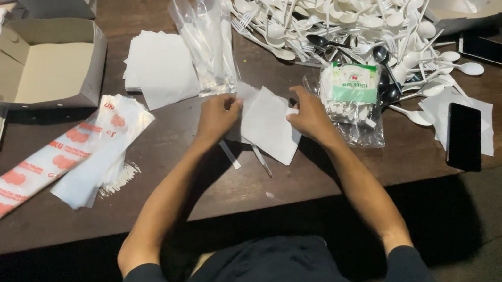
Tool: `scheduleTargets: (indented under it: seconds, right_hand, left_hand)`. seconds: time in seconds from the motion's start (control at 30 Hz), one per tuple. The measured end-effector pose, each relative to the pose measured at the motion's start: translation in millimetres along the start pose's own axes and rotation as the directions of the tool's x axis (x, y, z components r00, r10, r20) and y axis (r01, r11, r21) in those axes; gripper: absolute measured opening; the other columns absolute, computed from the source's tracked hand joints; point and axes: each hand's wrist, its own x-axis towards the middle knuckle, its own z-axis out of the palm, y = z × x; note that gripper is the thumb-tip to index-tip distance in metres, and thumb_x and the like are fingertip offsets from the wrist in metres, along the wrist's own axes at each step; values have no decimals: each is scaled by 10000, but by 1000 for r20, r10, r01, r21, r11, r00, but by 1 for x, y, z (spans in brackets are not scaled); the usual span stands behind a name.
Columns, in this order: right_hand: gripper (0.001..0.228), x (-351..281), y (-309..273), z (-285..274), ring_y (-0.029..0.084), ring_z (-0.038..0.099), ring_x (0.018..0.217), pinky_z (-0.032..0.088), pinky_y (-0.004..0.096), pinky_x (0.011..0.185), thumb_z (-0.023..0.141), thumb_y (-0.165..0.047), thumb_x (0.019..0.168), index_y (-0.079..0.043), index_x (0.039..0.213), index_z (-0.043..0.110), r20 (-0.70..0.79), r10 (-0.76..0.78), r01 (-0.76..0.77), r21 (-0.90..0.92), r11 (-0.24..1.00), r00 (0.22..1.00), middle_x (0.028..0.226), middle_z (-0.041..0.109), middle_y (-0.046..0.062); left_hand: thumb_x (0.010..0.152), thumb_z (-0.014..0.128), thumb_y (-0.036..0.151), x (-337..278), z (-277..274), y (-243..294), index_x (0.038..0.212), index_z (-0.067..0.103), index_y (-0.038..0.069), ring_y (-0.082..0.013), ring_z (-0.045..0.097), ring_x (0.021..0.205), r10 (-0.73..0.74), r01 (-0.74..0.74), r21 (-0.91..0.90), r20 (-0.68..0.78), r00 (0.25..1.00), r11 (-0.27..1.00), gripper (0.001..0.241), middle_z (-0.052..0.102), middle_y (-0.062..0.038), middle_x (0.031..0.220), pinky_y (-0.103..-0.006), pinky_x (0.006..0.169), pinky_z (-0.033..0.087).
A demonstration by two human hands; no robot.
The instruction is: Wrapping plastic spoons in napkins and placing them into plastic bags
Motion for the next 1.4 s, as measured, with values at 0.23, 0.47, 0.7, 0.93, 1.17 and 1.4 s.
scheduleTargets:
  seconds: [0.23,0.47,0.7,0.93,1.17,1.4]
  right_hand:
    - [665,-12,-10,-10,406,694,1072,522,540,952,753,-108,780,-101,1418,567,-37,23,-18,133,991,999,949,727,193]
    - [589,-8,-7,-1,394,698,1041,534,545,931,775,-152,792,-130,1361,625,-55,-15,21,105,994,998,908,738,157]
    - [526,-3,-1,6,390,711,979,540,522,891,770,-128,797,-126,1312,659,-111,-53,67,121,990,992,872,728,151]
    - [485,0,2,14,405,713,918,543,521,851,778,-121,787,-112,1263,686,-173,-144,163,105,981,974,825,718,158]
    - [488,0,5,16,407,706,981,539,510,903,775,-129,784,-123,1263,687,-166,-105,120,86,989,981,884,742,168]
    - [438,-12,-3,11,373,712,980,549,481,896,746,-134,799,-146,1234,703,-180,-45,67,117,991,983,923,744,158]
  left_hand:
    - [889,721,318,37,-74,-34,1009,803,212,-315,747,892,-4,8,24,-189,982,1000,180,771,-67,866,-423,796,585]
    - [943,714,228,34,-158,-80,1038,796,94,-348,746,847,49,28,156,-466,884,987,183,753,-165,853,-432,725,600]
    - [935,786,105,-12,-161,-51,1286,582,-49,-543,511,1259,232,-73,275,-605,762,959,435,514,-352,1347,-608,1077,388]
    - [881,756,360,-35,-66,-5,860,742,193,-271,731,724,229,-190,158,-283,931,969,169,728,-36,716,-375,704,542]
    - [857,607,652,-46,-55,32,953,738,128,-421,738,931,-28,-39,298,216,976,954,548,788,-104,868,-529,804,550]
    - [797,753,424,-40,-24,2,1048,678,241,-281,755,812,29,-38,70,122,992,997,319,763,17,788,-419,739,568]
